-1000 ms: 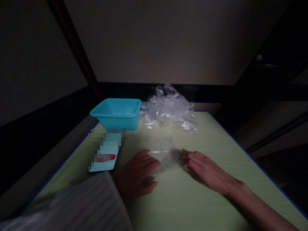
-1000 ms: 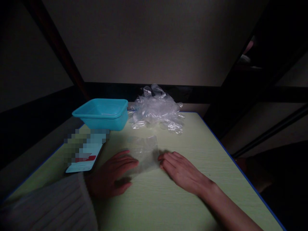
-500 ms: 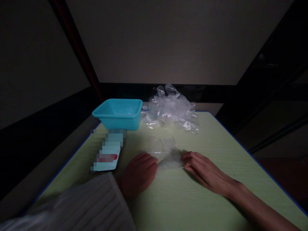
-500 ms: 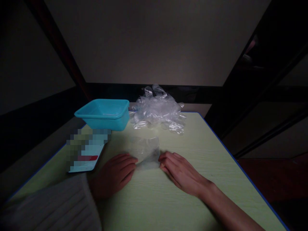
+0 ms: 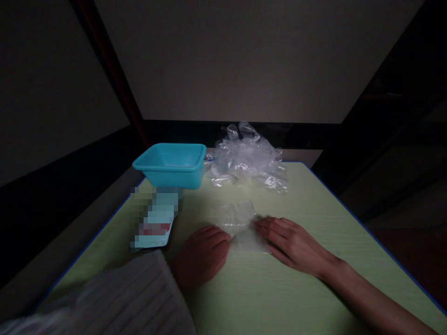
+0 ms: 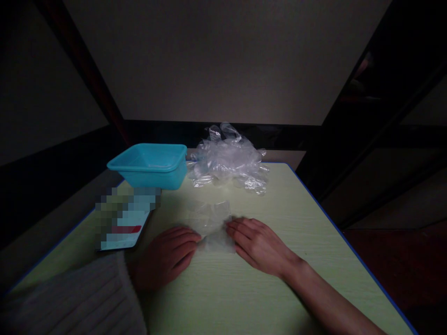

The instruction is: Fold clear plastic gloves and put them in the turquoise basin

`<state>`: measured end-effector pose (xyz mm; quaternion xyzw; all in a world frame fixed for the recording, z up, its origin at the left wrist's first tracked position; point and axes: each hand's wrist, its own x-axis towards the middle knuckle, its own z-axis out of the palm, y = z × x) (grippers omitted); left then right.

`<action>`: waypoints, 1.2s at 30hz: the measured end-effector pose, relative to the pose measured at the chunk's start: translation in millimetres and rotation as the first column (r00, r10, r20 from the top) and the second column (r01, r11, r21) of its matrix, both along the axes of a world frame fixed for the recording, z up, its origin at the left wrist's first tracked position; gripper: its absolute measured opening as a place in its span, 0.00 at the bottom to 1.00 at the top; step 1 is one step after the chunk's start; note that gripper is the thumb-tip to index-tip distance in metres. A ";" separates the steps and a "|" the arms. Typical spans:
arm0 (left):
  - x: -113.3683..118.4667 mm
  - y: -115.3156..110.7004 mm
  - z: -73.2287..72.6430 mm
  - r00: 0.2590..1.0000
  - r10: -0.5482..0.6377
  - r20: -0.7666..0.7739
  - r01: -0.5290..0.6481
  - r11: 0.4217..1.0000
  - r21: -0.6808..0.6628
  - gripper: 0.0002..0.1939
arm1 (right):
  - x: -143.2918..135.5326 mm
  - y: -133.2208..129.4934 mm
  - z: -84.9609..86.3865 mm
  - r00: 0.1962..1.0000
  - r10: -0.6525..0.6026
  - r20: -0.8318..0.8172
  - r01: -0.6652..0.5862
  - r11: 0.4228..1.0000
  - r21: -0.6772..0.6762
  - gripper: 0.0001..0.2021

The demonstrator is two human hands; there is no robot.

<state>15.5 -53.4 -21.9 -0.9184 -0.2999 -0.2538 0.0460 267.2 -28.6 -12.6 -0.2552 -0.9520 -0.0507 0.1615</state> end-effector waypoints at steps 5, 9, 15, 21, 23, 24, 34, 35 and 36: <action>0.7 -3.9 -0.4 0.998 -0.047 0.041 0.049 0.997 -0.052 0.09 | 0.0 1.3 -2.4 1.000 0.000 0.020 -0.001 0.999 0.045 0.16; -7.7 -4.4 -3.6 0.987 0.006 0.163 0.012 0.994 -0.109 0.19 | 2.1 2.1 -3.5 1.000 -0.001 0.029 -0.001 0.998 0.055 0.16; -23.2 4.0 -9.6 0.961 0.159 0.226 -0.082 0.945 -0.317 0.26 | 8.1 2.7 -1.2 0.999 0.022 0.027 -0.025 0.994 0.104 0.18; -22.9 3.7 -7.6 0.950 0.128 0.284 -0.015 0.930 -0.367 0.29 | 13.8 3.2 2.5 1.000 -0.004 0.017 0.004 1.000 0.025 0.19; -22.9 3.4 -7.9 0.951 0.115 0.285 -0.005 0.932 -0.362 0.29 | 15.2 3.5 3.7 1.000 -0.002 0.005 0.002 1.000 -0.002 0.20; -23.1 3.4 -8.0 0.953 0.108 0.283 0.001 0.933 -0.359 0.29 | 15.7 3.7 4.2 1.000 0.003 -0.003 -0.003 1.000 -0.016 0.20; -18.3 4.8 -6.3 0.946 0.087 0.313 0.030 0.936 -0.350 0.32 | 14.9 8.5 4.7 0.979 -0.063 -0.196 0.004 0.959 -0.285 0.21; -16.8 5.7 -6.9 0.941 0.108 0.320 0.016 0.932 -0.362 0.32 | 14.4 9.1 4.3 0.971 -0.086 -0.222 0.011 0.948 -0.318 0.20; -15.2 6.9 -7.7 0.935 0.136 0.328 -0.001 0.925 -0.380 0.31 | 13.9 9.5 4.2 0.963 -0.111 -0.245 0.017 0.935 -0.354 0.19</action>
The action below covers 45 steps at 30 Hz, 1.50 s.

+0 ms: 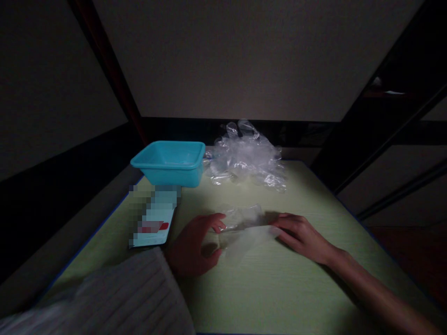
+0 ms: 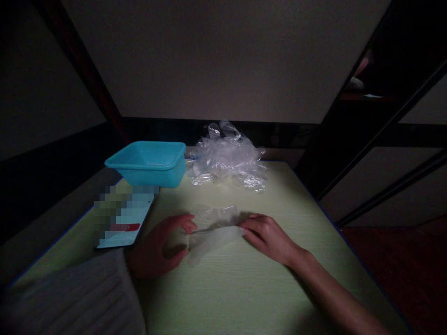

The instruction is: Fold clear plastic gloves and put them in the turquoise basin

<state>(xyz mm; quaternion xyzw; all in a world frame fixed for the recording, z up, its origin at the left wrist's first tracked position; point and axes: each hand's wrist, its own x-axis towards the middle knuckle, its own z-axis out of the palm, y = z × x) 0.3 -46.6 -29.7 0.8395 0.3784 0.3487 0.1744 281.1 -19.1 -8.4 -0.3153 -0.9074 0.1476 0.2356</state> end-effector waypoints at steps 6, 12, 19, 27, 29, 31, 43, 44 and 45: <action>7.8 7.8 -2.8 0.991 0.116 0.071 -0.103 0.982 -0.161 0.27 | -5.4 2.0 2.0 0.985 -0.153 -0.080 0.127 0.957 -0.262 0.16; 10.7 12.6 0.7 0.970 0.189 0.152 -0.146 0.955 -0.256 0.24 | -15.0 5.9 -2.0 0.940 -0.307 -0.148 0.201 0.850 -0.487 0.17; 12.0 13.4 2.2 0.955 0.234 0.182 -0.161 0.925 -0.343 0.22 | -21.5 8.0 -5.9 0.912 -0.368 -0.181 0.241 0.837 -0.491 0.15; 11.1 12.6 3.4 0.955 0.267 0.129 -0.221 0.930 -0.295 0.22 | -24.5 6.7 -7.9 0.900 -0.407 -0.158 0.300 0.839 -0.453 0.11; 11.6 12.3 4.0 0.952 0.277 0.127 -0.231 0.928 -0.293 0.23 | -24.8 6.7 -9.6 0.886 -0.433 -0.164 0.330 0.839 -0.433 0.10; 11.9 12.2 4.2 0.952 0.281 0.124 -0.235 0.926 -0.294 0.23 | -25.5 6.5 -11.5 0.874 -0.453 -0.176 0.350 0.839 -0.417 0.13; 13.2 12.1 3.5 0.943 0.303 0.136 -0.253 0.921 -0.297 0.25 | -29.0 5.4 -17.7 0.870 -0.472 -0.139 0.420 0.860 -0.291 0.15; 13.2 12.2 3.5 0.943 0.304 0.136 -0.253 0.920 -0.299 0.25 | -28.8 5.4 -18.5 0.874 -0.467 -0.131 0.420 0.864 -0.277 0.15; 13.1 12.3 3.3 0.943 0.304 0.136 -0.253 0.919 -0.302 0.25 | -28.5 5.2 -19.0 0.878 -0.462 -0.125 0.420 0.869 -0.261 0.15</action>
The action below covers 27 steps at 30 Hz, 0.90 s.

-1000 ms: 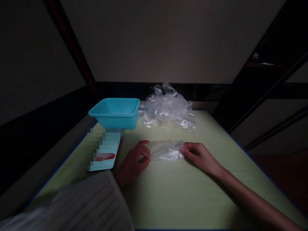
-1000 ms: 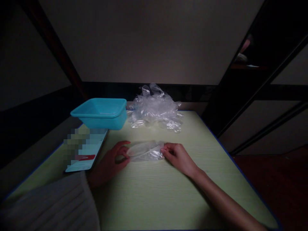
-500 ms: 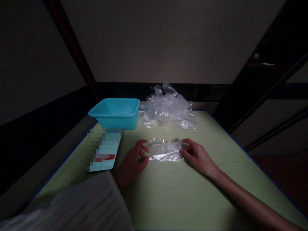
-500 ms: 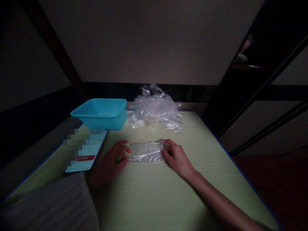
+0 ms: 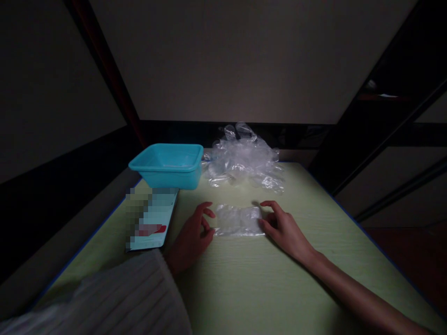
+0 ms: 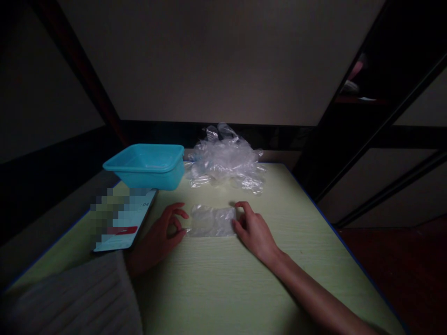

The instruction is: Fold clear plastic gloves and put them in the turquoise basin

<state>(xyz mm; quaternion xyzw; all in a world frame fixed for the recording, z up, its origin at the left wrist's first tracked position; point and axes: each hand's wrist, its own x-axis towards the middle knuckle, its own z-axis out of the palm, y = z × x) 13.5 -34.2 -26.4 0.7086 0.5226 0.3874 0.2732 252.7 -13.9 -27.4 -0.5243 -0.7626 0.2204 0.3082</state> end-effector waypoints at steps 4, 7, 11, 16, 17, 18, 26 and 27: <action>-0.8 0.7 -1.3 1.000 -0.010 0.011 0.010 1.000 -0.012 0.26 | 1.5 -2.2 4.0 0.998 0.016 0.058 -0.023 0.993 0.118 0.11; -1.0 0.9 -1.8 1.000 -0.015 0.009 0.015 1.000 -0.004 0.26 | 1.9 -5.0 11.5 0.979 0.107 0.176 -0.147 0.961 0.235 0.12; -1.0 1.1 -2.3 1.000 -0.019 -0.004 0.019 1.000 -0.001 0.26 | 0.7 -8.2 14.8 0.885 0.246 0.395 -0.338 0.923 0.185 0.20; -1.2 1.6 -3.6 1.000 -0.027 -0.011 0.027 1.000 0.002 0.27 | 0.1 -9.5 6.9 0.801 0.301 0.517 -0.399 0.913 0.086 0.26; -1.1 1.6 -3.7 1.000 -0.025 -0.012 0.025 1.000 0.004 0.27 | 0.4 -9.4 5.5 0.792 0.302 0.530 -0.403 0.911 0.085 0.27; -1.1 1.6 -3.8 1.000 -0.024 -0.015 0.024 1.000 0.002 0.27 | 0.7 -9.3 4.3 0.785 0.300 0.542 -0.407 0.909 0.086 0.27; -4.6 2.7 -5.1 0.995 0.026 -0.097 -0.025 1.000 0.003 0.28 | 0.9 -8.8 2.1 0.764 0.301 0.570 -0.416 0.906 0.079 0.29; -5.3 3.3 -5.4 0.994 0.032 -0.109 -0.032 0.999 0.004 0.28 | 0.7 -9.0 2.5 0.763 0.303 0.571 -0.414 0.907 0.072 0.30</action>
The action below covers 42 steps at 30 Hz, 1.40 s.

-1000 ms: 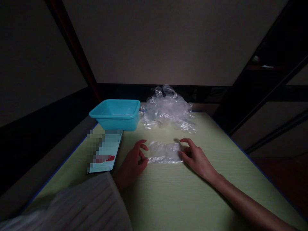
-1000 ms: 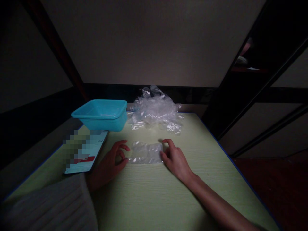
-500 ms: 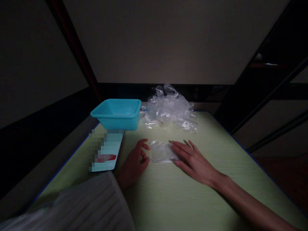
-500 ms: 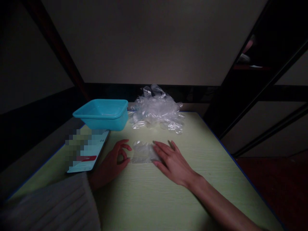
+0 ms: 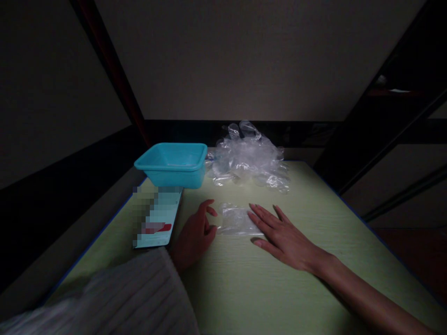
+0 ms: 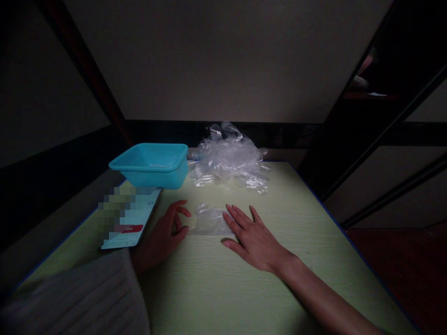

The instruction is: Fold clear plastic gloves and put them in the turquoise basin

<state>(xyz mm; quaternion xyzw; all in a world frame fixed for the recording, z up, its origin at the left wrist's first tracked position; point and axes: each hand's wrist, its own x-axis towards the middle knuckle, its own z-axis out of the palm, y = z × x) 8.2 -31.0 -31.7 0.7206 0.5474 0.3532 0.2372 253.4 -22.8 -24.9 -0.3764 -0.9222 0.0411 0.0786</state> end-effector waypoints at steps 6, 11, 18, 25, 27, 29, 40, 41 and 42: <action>-0.7 -2.3 3.4 0.999 0.020 0.049 -0.022 0.999 0.043 0.24 | 5.2 3.4 4.0 0.989 -0.041 -0.145 0.036 0.999 -0.036 0.29; 2.3 -13.5 5.2 0.983 -0.123 0.138 0.101 0.982 0.159 0.20 | 13.8 11.6 1.8 0.959 -0.153 -0.239 0.133 0.986 -0.098 0.25; 2.8 -18.8 3.8 0.962 -0.269 0.050 0.253 0.944 0.210 0.20 | 16.7 15.6 2.3 0.949 -0.157 -0.273 0.131 0.985 -0.112 0.23; -0.4 -17.2 7.6 0.960 -0.279 -0.003 0.274 0.942 0.191 0.19 | 18.1 14.0 11.8 0.941 -0.148 -0.306 0.140 0.989 -0.046 0.20; -2.0 -15.5 5.4 0.963 -0.265 -0.046 0.269 0.943 0.195 0.19 | 18.2 13.6 12.6 0.936 -0.144 -0.321 0.146 0.989 -0.017 0.19; -3.5 -13.4 2.3 0.966 -0.243 -0.092 0.257 0.946 0.199 0.19 | 18.2 13.3 13.0 0.929 -0.148 -0.338 0.156 0.988 -0.003 0.18; -8.0 -5.5 -3.7 0.929 -0.072 -0.363 0.162 0.961 0.225 0.22 | 11.1 3.8 23.4 0.864 -0.153 -0.480 0.009 0.957 -0.289 0.14; -8.6 -5.1 -3.5 0.918 -0.058 -0.392 0.161 0.959 0.234 0.22 | 10.9 3.2 23.5 0.861 -0.141 -0.489 -0.005 0.958 -0.287 0.13; -9.2 -5.0 -3.0 0.908 -0.056 -0.414 0.170 0.955 0.244 0.22 | 10.9 3.1 23.1 0.860 -0.131 -0.493 -0.006 0.964 -0.267 0.12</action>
